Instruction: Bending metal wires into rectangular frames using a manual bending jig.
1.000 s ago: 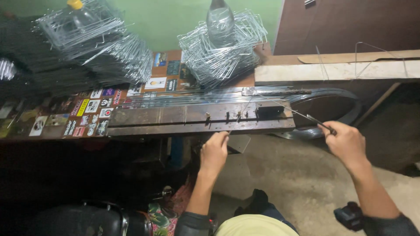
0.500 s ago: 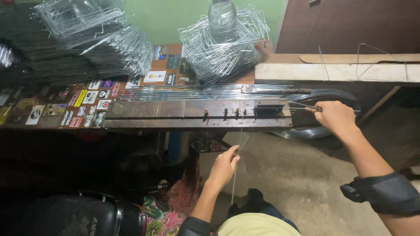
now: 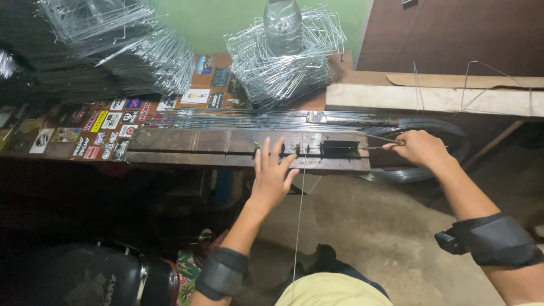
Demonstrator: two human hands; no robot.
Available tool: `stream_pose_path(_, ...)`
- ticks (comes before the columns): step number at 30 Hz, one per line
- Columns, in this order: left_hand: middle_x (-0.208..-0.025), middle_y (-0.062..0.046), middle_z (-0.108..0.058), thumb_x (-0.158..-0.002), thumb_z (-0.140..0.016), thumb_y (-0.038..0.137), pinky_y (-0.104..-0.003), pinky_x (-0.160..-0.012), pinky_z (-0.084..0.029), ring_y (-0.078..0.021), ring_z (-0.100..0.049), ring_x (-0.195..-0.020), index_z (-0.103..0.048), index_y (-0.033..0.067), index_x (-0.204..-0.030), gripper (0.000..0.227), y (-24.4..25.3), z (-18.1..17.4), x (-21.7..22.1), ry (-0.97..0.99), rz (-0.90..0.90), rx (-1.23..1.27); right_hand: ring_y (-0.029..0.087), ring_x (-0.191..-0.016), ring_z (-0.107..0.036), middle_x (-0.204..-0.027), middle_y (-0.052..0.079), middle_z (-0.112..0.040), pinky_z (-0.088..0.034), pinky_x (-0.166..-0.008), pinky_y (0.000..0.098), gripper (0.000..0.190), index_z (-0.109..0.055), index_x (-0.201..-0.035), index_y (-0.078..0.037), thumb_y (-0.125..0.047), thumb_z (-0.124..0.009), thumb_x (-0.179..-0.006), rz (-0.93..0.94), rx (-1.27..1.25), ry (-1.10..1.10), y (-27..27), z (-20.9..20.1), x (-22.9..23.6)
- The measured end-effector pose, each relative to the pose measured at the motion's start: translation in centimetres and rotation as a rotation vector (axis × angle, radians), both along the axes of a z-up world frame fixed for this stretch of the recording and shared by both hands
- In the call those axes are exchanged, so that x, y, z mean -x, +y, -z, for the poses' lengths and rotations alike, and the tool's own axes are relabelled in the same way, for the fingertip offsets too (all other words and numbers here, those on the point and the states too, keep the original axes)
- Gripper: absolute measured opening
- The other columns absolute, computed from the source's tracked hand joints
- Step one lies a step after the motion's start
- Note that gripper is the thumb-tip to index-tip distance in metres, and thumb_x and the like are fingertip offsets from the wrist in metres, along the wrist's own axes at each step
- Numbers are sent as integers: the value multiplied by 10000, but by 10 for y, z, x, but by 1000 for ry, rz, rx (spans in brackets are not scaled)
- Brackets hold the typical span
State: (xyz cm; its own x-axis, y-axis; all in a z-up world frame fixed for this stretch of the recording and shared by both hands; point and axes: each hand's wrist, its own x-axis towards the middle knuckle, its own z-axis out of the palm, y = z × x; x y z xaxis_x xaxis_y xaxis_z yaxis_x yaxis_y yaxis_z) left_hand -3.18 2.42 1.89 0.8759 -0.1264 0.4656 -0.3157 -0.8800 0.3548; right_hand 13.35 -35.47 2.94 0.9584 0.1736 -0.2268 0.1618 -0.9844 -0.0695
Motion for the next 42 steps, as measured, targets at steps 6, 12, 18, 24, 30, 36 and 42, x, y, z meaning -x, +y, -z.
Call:
stream_pose_path(6,-1685,-171,-135,-978,-623,333,-772,-1149,-139,-475,-84,-1547,-532,181,-1478,530,-16,14,-28,85,14,-230,376,-956,-747,-984,148,-792,-600,-822,483,347,-822,-1079,-222,-469,-650,-905,-88,-59,-12,-10,14,-16)
stream_pose_path(12,-1680,-171,-149,-1011,-554,387,-785,-1114,-106,-480,-93,-1531,-508,229,-1488,504,-15,26,-38,204,6,-168,380,-966,-742,-987,146,-786,-598,-839,486,363,-823,-1080,-232,-499,-658,-897,-119,-53,47,0,-8,-14)
stream_pose_path(18,-1661,-99,-275,-1023,-534,405,-767,-1135,-107,-448,-182,-1525,-473,238,-1522,530,-13,34,-36,156,5,-211,365,-971,-726,-1011,123,-779,-589,-826,497,401,-802,-1071,-216,-525,-686,-844,-228,-106,9,-11,-8,-23)
stream_pose_path(24,-1660,-103,-302,-1016,-553,392,-758,-1151,-101,-443,-195,-1530,-485,236,-1518,531,-15,29,-32,147,1,-185,353,-866,-738,-896,111,-765,-598,-739,485,298,-774,-1034,-213,-417,-625,-876,-456,108,-90,-17,-37,-48)
stream_pose_path(30,-1658,-92,-295,-1008,-551,389,-736,-1160,-79,-430,-188,-1529,-501,235,-1507,525,-15,28,-32,165,-1,-180,334,-788,-743,-825,92,-756,-603,-730,461,393,-777,-867,-174,-499,-571,-949,-610,351,-108,-3,-45,-75)
stream_pose_path(36,-1659,-86,-305,-1020,-538,377,-712,-1178,-73,-417,-189,-1533,-506,233,-1509,511,-15,25,-31,182,-6,-195,354,-784,-740,-780,135,-745,-594,-744,474,237,-762,-788,-140,-339,-640,-829,-777,449,-98,17,-40,-96)
stream_pose_path(42,-1652,-93,-312,-1008,-551,376,-714,-1173,-73,-417,-190,-1532,-509,234,-1503,517,-16,23,-31,188,-9,-181,360,-773,-743,-768,143,-742,-597,-723,474,200,-749,-717,-100,-281,-673,-754,-851,451,-129,34,-32,-106)
